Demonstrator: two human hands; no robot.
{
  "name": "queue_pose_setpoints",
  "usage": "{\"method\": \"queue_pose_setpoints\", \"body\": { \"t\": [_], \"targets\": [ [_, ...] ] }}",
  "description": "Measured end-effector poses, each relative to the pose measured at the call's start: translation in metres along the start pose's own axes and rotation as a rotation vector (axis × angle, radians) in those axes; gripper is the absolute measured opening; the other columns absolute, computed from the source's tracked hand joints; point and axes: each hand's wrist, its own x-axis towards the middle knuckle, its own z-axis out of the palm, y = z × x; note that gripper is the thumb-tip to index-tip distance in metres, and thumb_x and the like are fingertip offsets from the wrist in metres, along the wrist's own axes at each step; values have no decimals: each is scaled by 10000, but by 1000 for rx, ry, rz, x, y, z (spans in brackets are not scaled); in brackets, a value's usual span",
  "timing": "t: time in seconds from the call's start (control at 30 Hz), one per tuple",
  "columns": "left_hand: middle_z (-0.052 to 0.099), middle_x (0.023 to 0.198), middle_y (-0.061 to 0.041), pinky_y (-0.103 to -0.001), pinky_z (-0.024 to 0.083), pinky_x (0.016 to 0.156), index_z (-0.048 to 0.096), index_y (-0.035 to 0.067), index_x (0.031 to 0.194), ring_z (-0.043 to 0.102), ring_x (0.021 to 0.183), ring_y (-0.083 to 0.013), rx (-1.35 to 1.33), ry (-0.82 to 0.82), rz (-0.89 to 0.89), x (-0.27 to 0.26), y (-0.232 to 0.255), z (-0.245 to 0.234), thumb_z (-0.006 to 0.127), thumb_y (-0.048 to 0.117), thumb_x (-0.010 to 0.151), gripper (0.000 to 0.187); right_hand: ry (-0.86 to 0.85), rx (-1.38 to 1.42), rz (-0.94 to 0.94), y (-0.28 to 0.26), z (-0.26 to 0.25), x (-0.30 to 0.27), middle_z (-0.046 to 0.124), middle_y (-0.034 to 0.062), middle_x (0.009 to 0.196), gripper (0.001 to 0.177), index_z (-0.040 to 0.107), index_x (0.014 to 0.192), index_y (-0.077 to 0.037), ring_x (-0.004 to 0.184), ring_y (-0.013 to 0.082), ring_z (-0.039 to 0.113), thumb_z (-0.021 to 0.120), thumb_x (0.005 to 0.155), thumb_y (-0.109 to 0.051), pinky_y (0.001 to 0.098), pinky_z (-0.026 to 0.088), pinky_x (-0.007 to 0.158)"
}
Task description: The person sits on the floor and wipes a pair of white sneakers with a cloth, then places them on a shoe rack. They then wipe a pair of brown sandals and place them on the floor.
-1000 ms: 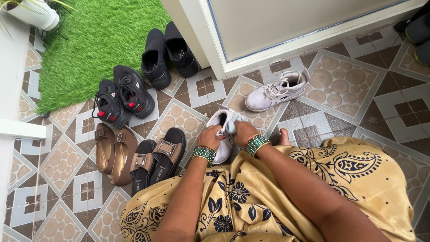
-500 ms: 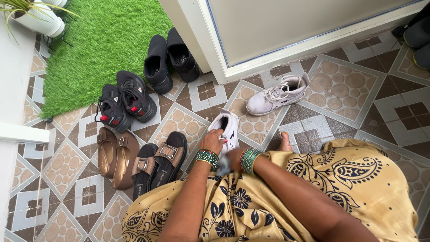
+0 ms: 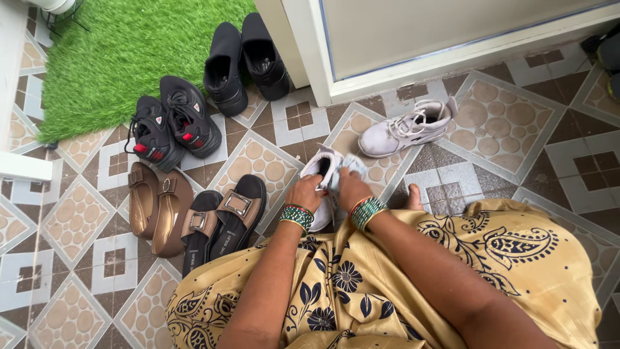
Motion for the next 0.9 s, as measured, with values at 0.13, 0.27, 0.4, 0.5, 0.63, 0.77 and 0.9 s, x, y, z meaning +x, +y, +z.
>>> {"method": "queue_pose_setpoints", "body": {
  "t": [0.13,0.27,0.4,0.5,0.63,0.77,0.9],
  "targets": [
    [710,1142,-79,-538,541,827,721,189,1109,671,1022,-385,57,7,-22,3,1,2,671,75,850,287,-34,-120,-83,-7,24,-24,546,299,1303,433,468,1330,-49,1094,478,670,618,925,-66,508,572,914],
    [691,1133,-96,-546,528,843,703,168,1082,653,1031,-399,29,-55,-43,3,4,-2,753,180,815,272,-193,-278,-225,-18,39,-47,552,279,1281,607,468,1347,-29,1094,451,669,739,807,-86,477,575,907],
    [692,1158,-112,-538,524,855,705,174,1117,651,1041,-401,10,-69,-28,6,4,-6,742,177,805,314,-541,-330,-478,-34,22,-56,691,245,1124,462,626,1228,-33,1074,386,705,770,813,-175,444,569,929],
    [704,1114,-158,-505,531,881,711,141,1096,665,1020,-395,-19,-139,58,14,0,-14,761,205,792,314,-402,-229,-520,-48,7,-77,669,186,1134,465,659,1238,-125,1074,382,666,753,786,-176,477,531,920],
    [722,1003,-195,-492,534,854,700,78,1017,677,976,-396,-145,-207,129,17,-6,-28,778,251,806,283,-61,-232,-600,-47,4,-86,643,188,1216,378,684,1213,-113,1028,382,693,621,840,-101,472,563,862],
    [714,976,-174,-510,526,816,710,79,982,668,950,-406,-149,-144,155,12,2,-29,775,235,804,246,-176,-248,-587,-35,36,-73,545,246,1324,398,628,1286,-90,997,404,693,571,892,-93,478,562,841],
    [688,998,-117,-511,527,771,737,130,1001,665,931,-383,-55,-46,191,9,8,-23,724,142,814,189,-314,-248,-661,-26,47,-58,633,172,1311,404,713,1244,-208,1036,366,707,572,877,-117,448,572,892]
  ]
}}
